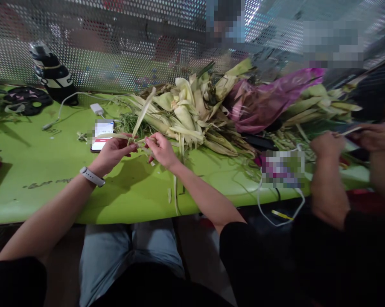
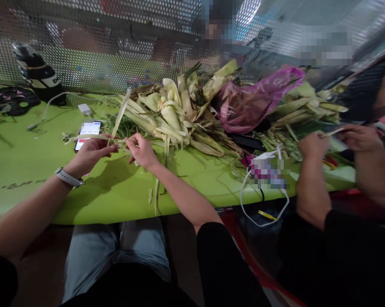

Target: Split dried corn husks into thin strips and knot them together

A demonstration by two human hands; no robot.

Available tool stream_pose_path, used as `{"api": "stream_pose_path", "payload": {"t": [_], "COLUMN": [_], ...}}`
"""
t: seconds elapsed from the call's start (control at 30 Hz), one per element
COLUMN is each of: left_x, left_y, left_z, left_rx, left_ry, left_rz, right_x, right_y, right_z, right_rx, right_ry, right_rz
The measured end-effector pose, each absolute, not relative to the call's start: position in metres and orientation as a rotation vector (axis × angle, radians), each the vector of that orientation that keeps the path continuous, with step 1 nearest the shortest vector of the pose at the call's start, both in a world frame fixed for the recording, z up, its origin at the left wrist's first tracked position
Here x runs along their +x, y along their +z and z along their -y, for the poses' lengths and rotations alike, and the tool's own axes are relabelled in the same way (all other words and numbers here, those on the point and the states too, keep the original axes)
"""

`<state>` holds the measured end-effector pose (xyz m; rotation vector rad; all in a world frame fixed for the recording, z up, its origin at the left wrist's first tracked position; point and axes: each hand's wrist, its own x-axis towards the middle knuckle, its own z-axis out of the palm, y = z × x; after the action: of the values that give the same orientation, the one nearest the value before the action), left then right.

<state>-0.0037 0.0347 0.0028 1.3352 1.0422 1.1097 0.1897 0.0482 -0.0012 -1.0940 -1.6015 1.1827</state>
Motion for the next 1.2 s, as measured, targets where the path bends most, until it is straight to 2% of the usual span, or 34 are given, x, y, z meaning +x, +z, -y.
{"api": "stream_pose_path", "payload": {"t": [0.2, 0.5, 0.6, 0.8, 0.97, 1.2], "left_x": [-0.004, -0.003, -0.006, -0.007, -0.006, -0.008], "left_y": [0.004, 0.007, 0.005, -0.003, -0.005, 0.001], "left_z": [-0.034, -0.036, -0.04, -0.042, -0.039, -0.039], "left_rx": [1.373, 1.209, 1.181, 1.456, 1.691, 1.892], "left_ry": [1.114, 1.227, 1.274, 1.321, 1.239, 1.22], "left_rz": [-1.05, -1.2, -1.24, -1.27, -1.331, -1.389], "right_x": [0.188, 0.19, 0.191, 0.192, 0.191, 0.192], "right_y": [-0.003, -0.001, -0.002, 0.009, 0.015, 0.013], "right_z": [-0.048, -0.049, -0.051, -0.04, -0.028, -0.026], "right_rx": [-1.096, -1.19, -1.177, -1.185, -1.228, -1.123], "right_ry": [1.031, 1.043, 0.952, 0.568, 0.394, 0.324], "right_rz": [1.647, 1.699, 1.835, 2.271, 2.467, 2.432]}}
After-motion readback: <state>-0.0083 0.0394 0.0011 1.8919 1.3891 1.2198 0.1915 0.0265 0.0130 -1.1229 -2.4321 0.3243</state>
